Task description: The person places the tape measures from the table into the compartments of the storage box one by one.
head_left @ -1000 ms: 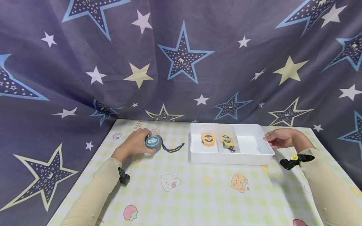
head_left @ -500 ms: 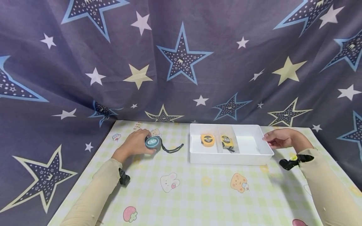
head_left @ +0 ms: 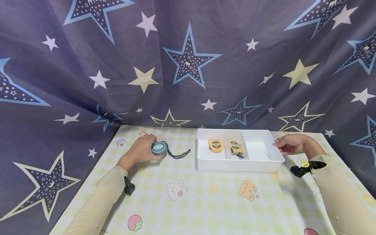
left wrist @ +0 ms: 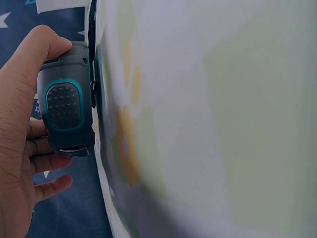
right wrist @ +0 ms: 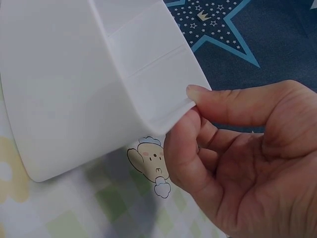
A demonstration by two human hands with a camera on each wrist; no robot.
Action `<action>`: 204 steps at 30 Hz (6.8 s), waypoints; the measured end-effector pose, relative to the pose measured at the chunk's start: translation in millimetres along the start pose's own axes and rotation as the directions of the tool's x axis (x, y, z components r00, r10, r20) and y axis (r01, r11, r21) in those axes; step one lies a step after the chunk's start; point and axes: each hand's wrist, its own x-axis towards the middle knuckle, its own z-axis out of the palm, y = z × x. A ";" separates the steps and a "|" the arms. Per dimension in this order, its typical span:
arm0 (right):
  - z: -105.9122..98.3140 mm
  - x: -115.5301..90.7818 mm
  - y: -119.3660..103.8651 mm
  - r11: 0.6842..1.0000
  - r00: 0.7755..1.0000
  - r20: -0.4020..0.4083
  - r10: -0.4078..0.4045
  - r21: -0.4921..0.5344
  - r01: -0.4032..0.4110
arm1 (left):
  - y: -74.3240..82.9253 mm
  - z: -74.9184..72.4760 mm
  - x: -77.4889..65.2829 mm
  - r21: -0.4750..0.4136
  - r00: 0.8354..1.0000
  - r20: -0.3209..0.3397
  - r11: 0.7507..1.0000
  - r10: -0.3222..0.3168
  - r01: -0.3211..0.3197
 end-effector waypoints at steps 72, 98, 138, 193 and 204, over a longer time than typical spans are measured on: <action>-0.7 1.7 -0.5 1.000 0.999 0.047 -0.025 0.017 0.024 | 130.9 -143.4 85.4 0.123 0.915 -0.041 0.911 0.402 -0.395; -0.6 1.8 4.8 0.998 0.998 0.045 -0.046 0.036 0.045 | 219.5 -144.2 140.4 0.082 0.869 -0.074 0.872 0.489 -0.483; -3.7 3.5 3.5 0.998 0.997 0.054 -0.048 0.042 0.046 | 291.0 -84.1 175.9 0.241 0.833 0.102 0.799 0.544 -0.551; -2.2 3.2 2.0 0.999 1.000 0.014 -0.023 0.027 0.023 | 328.0 -18.7 196.6 0.425 0.851 0.175 0.742 0.495 -0.518; -0.5 0.6 -0.3 0.999 0.999 0.025 -0.020 0.032 0.019 | 339.2 -10.8 203.4 0.368 0.857 0.199 0.774 0.476 -0.516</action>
